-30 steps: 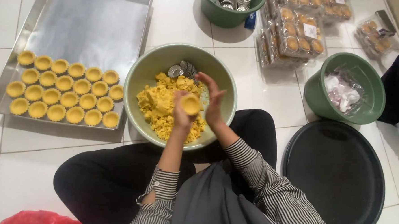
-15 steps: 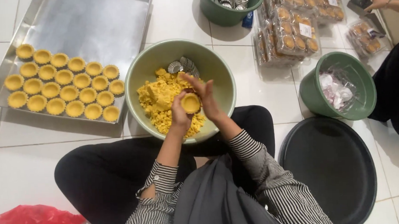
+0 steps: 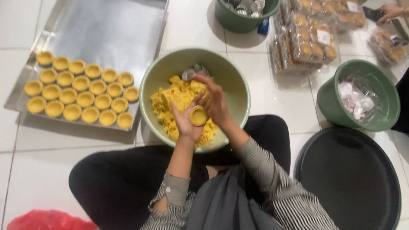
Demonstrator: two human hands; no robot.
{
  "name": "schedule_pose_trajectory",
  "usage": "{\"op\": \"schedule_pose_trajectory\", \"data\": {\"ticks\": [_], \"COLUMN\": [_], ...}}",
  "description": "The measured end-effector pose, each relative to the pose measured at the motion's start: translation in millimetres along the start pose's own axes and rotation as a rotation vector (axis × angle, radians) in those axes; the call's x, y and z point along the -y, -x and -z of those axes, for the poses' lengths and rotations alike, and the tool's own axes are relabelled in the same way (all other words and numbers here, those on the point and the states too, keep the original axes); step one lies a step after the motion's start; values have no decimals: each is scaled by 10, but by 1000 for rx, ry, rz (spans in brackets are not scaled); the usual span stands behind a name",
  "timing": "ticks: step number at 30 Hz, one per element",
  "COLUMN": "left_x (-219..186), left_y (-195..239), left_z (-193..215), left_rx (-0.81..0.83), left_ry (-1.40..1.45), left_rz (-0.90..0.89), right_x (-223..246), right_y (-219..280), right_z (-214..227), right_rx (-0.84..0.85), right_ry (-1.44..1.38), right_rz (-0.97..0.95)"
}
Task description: The person is manually molding tart shells by taking dough, rolling it into a ball, and pressing it into metal molds.
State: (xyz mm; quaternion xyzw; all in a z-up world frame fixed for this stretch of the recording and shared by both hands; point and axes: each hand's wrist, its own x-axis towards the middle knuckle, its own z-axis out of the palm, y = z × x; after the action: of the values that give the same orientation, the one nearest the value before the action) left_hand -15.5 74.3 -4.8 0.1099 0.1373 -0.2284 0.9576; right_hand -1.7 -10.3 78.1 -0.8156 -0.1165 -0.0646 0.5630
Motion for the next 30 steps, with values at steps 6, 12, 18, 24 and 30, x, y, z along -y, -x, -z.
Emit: {"op": "schedule_pose_trajectory", "data": {"ticks": [6, 12, 18, 24, 30], "left_x": [-27, -3, -63, -289, -205], "left_y": [174, 25, -67, -212, -353], "left_z": [-352, -186, -274, -167, 70], "left_rx": [-75, -82, -8, 76, 31], "left_ry": [-114, -113, -227, 28, -120], "left_rz": [29, -2, -23, -50, -96], "right_x": [-67, -920, -272, -422, -920], "right_y": [-25, -12, -62, 88, 272], "right_z": [27, -140, 23, 239, 124], "right_rx": [195, 140, 9, -250, -90], "right_ry": [304, 586, 355, -114, -295], "right_rz": [162, 298, 284, -175, -206]}}
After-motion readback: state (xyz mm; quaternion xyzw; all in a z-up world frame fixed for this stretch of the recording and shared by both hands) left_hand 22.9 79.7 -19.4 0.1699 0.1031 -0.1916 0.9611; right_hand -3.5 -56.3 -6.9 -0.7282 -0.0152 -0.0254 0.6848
